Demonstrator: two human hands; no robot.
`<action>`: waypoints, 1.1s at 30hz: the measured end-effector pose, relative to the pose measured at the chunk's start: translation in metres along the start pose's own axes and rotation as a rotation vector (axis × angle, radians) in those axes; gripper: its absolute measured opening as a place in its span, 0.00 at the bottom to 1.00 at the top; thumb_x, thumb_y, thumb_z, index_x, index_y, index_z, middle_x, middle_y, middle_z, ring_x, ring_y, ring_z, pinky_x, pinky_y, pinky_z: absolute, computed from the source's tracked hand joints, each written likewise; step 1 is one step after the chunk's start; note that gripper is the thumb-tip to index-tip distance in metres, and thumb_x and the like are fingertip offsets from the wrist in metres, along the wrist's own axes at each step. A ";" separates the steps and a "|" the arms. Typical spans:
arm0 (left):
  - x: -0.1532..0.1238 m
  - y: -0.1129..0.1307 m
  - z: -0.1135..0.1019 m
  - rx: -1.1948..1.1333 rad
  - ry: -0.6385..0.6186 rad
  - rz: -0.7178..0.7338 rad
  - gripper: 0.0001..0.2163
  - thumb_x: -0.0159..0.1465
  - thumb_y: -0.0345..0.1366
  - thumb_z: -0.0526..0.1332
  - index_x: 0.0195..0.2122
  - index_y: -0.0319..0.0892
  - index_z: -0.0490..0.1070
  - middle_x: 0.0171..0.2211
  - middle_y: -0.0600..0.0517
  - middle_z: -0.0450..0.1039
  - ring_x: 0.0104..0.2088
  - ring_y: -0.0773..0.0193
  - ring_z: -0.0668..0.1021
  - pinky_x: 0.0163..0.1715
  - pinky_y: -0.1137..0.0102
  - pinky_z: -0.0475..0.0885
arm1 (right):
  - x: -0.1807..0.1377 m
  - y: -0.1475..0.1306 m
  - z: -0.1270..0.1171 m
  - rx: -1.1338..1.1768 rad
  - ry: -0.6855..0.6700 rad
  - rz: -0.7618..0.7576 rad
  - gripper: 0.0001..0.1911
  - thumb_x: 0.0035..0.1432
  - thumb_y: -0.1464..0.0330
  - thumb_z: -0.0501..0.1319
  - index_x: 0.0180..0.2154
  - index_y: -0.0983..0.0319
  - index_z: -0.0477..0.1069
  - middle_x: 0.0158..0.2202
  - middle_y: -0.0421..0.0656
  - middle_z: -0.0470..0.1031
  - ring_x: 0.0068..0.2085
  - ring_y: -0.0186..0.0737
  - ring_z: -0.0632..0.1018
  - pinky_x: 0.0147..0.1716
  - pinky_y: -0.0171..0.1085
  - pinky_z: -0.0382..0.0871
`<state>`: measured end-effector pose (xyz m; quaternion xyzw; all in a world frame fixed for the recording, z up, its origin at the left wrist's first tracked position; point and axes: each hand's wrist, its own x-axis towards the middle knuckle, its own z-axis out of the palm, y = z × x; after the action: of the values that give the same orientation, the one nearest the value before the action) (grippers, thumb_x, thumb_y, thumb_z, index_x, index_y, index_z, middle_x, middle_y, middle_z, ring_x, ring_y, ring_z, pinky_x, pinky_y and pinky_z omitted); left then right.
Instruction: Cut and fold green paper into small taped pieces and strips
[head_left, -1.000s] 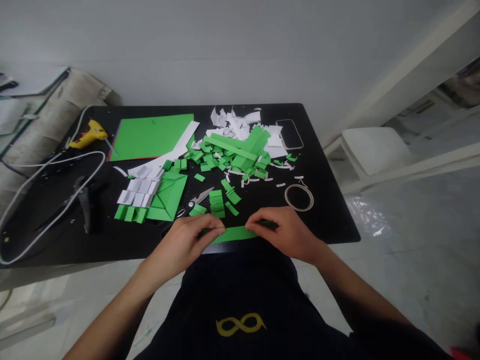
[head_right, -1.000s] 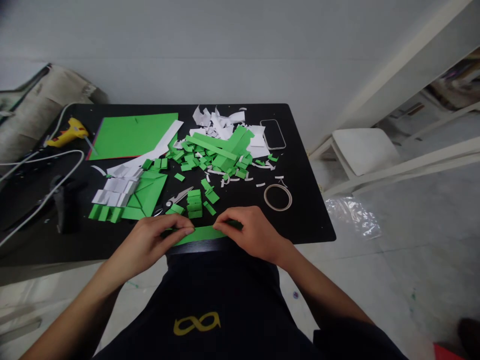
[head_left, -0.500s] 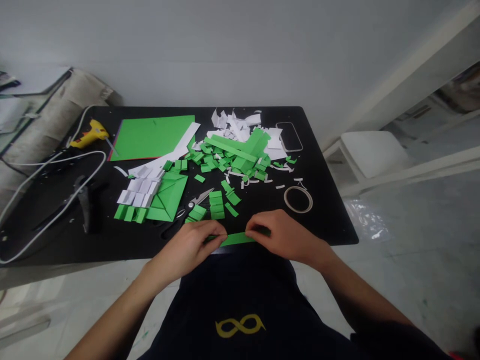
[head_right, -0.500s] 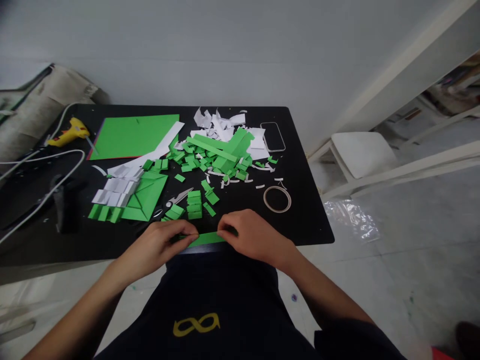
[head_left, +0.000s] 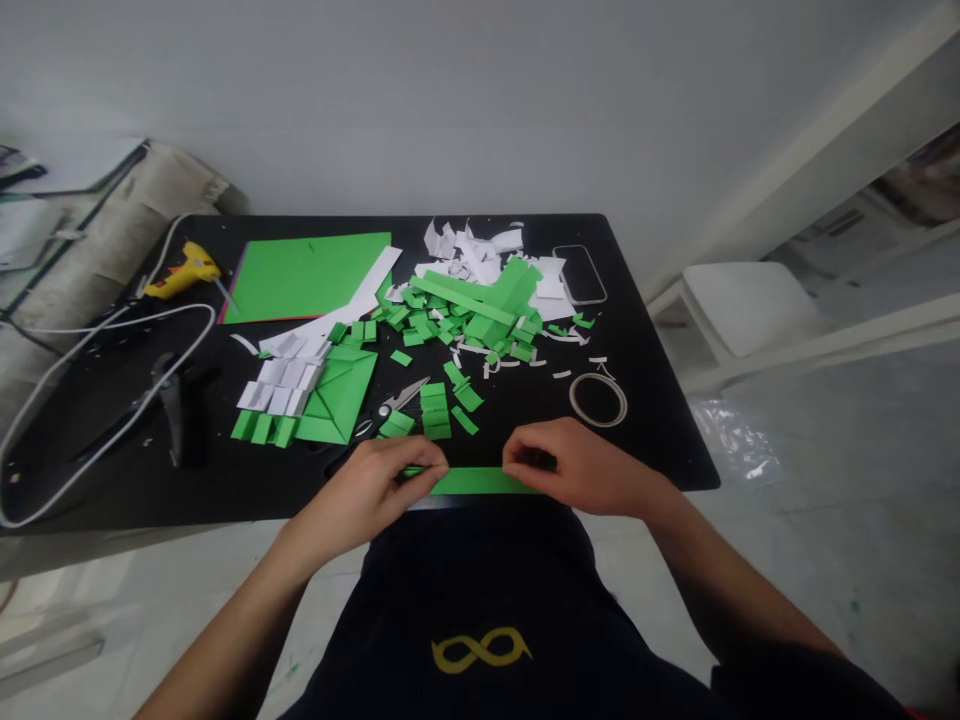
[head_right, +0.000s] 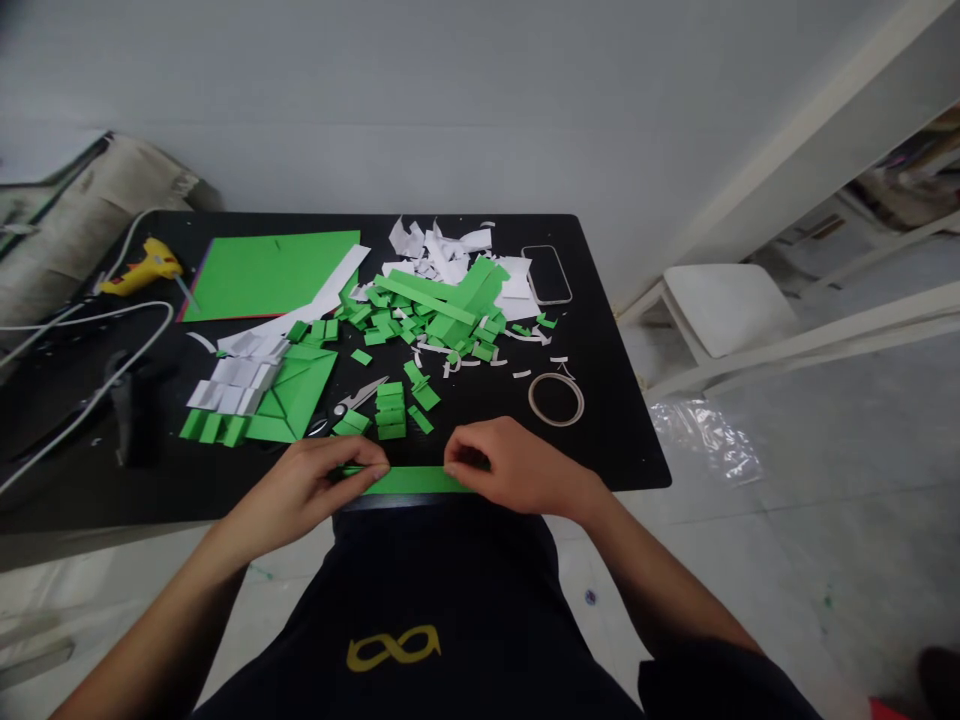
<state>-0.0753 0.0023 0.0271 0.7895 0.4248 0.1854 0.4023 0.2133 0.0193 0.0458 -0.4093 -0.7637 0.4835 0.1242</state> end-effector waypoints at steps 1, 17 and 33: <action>0.000 -0.001 -0.002 0.007 0.003 -0.001 0.08 0.76 0.38 0.59 0.41 0.43 0.76 0.36 0.54 0.81 0.33 0.67 0.80 0.33 0.73 0.71 | -0.003 0.002 -0.004 0.003 -0.007 0.009 0.06 0.70 0.69 0.63 0.39 0.60 0.78 0.37 0.40 0.82 0.36 0.37 0.80 0.37 0.37 0.71; 0.004 -0.010 -0.016 0.021 -0.033 0.043 0.09 0.75 0.37 0.59 0.37 0.43 0.72 0.32 0.54 0.76 0.31 0.67 0.75 0.31 0.72 0.68 | 0.001 0.008 0.000 0.058 0.048 -0.014 0.04 0.67 0.69 0.65 0.38 0.60 0.79 0.38 0.41 0.84 0.37 0.39 0.82 0.39 0.38 0.74; -0.018 -0.024 -0.034 0.012 0.064 0.056 0.07 0.75 0.35 0.59 0.38 0.44 0.72 0.33 0.55 0.75 0.32 0.68 0.76 0.33 0.75 0.70 | -0.015 0.018 -0.013 0.123 0.003 0.053 0.07 0.67 0.65 0.65 0.36 0.61 0.79 0.34 0.41 0.81 0.34 0.38 0.79 0.37 0.37 0.73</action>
<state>-0.1201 0.0111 0.0291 0.7970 0.4164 0.2194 0.3785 0.2396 0.0207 0.0403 -0.4214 -0.7213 0.5322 0.1375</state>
